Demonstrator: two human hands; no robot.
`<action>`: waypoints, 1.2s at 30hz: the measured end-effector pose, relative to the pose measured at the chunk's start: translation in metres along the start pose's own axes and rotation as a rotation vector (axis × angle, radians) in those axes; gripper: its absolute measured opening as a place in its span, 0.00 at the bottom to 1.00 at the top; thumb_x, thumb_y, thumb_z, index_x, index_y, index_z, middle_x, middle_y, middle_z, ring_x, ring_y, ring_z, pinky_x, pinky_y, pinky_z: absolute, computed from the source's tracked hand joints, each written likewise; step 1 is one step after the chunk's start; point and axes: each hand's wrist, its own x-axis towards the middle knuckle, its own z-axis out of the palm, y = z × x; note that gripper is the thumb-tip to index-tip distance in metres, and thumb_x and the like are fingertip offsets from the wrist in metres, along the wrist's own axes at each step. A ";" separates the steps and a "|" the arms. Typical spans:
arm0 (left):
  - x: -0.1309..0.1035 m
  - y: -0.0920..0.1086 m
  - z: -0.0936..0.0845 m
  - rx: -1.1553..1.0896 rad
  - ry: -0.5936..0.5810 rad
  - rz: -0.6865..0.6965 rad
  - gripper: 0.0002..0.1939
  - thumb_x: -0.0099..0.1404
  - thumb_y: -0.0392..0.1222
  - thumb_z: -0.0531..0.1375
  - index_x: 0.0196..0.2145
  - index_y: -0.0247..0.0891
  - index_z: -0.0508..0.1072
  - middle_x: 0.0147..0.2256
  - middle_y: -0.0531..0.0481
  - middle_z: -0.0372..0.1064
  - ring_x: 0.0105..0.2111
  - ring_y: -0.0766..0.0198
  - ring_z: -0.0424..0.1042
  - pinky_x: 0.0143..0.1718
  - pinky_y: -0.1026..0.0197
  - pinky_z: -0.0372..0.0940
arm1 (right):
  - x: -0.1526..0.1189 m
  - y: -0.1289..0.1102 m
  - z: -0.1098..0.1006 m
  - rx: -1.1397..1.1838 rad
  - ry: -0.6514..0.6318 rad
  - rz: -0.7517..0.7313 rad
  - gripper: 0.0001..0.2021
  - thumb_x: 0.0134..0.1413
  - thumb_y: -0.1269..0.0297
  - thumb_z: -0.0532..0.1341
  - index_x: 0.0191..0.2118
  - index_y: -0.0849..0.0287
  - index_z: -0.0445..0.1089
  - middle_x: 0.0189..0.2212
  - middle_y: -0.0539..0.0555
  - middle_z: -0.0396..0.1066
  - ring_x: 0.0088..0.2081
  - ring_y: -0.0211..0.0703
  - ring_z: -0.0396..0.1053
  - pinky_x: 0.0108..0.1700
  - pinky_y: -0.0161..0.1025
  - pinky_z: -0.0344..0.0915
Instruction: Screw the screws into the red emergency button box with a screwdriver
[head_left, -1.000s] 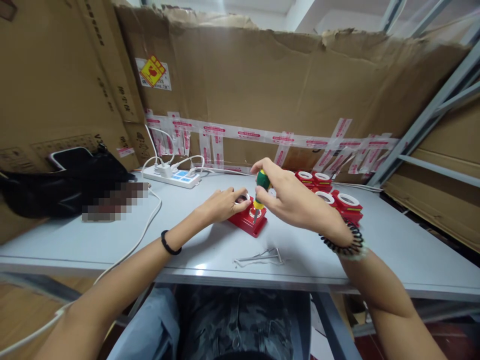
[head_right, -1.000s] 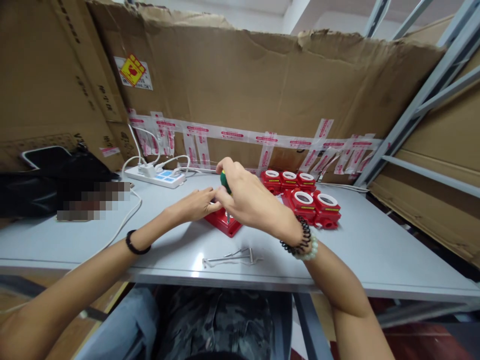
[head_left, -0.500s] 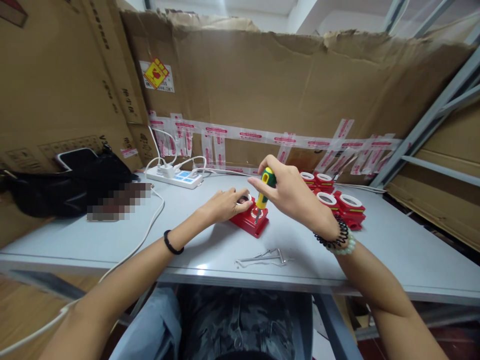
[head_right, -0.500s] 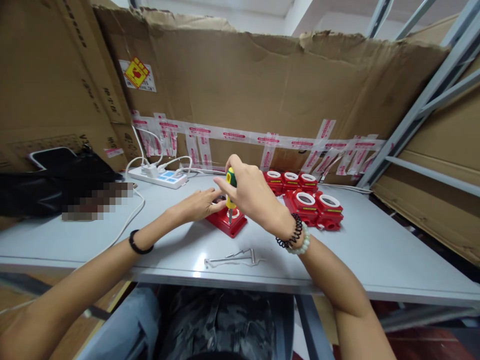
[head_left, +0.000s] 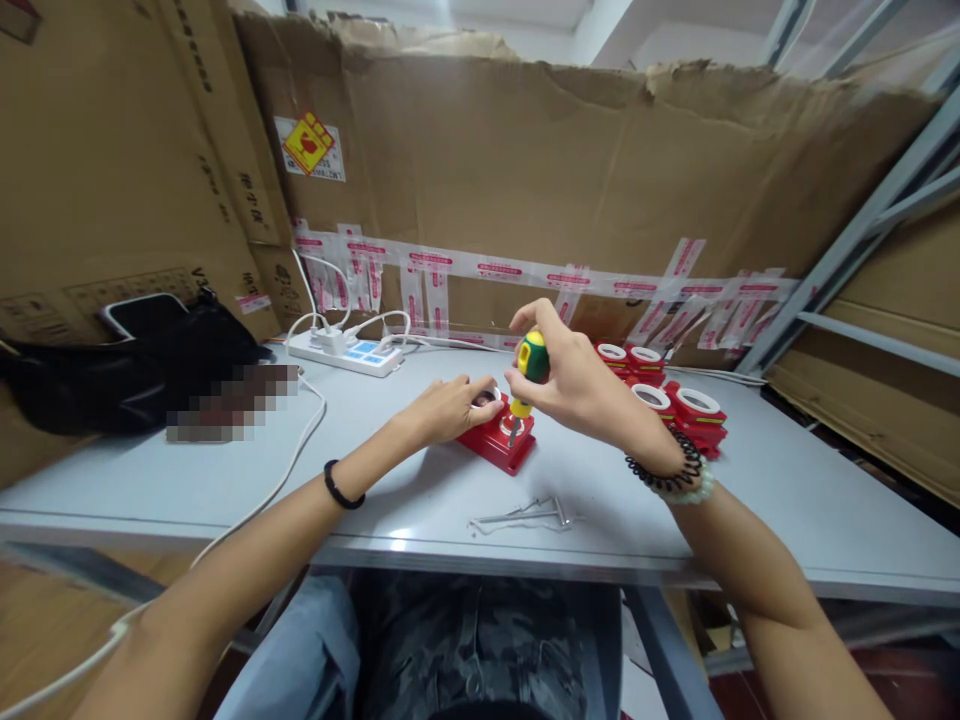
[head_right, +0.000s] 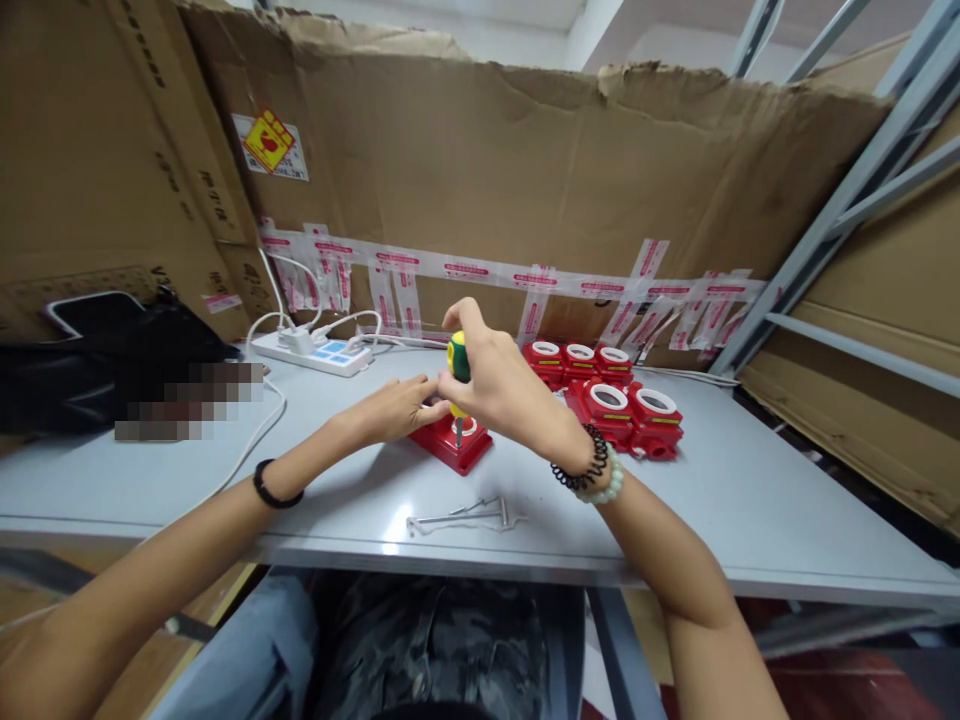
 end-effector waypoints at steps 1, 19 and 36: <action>0.000 0.000 -0.001 0.008 -0.002 -0.007 0.22 0.69 0.56 0.41 0.50 0.41 0.62 0.39 0.43 0.69 0.42 0.50 0.69 0.43 0.49 0.61 | -0.001 0.001 -0.002 0.026 -0.014 0.000 0.17 0.46 0.69 0.58 0.44 0.56 0.53 0.27 0.46 0.63 0.25 0.35 0.60 0.28 0.34 0.56; 0.000 0.002 -0.002 0.002 -0.004 -0.012 0.23 0.69 0.56 0.41 0.51 0.41 0.62 0.39 0.43 0.69 0.41 0.50 0.69 0.42 0.50 0.61 | -0.003 0.002 -0.003 0.067 -0.039 0.025 0.16 0.43 0.69 0.58 0.40 0.55 0.54 0.26 0.45 0.64 0.24 0.34 0.59 0.26 0.33 0.54; -0.001 0.001 0.000 0.061 0.001 0.016 0.20 0.70 0.55 0.43 0.51 0.43 0.61 0.37 0.45 0.68 0.40 0.52 0.68 0.39 0.54 0.59 | -0.001 0.002 -0.008 -0.124 0.019 0.048 0.12 0.45 0.65 0.58 0.37 0.56 0.55 0.24 0.45 0.61 0.25 0.35 0.58 0.28 0.36 0.53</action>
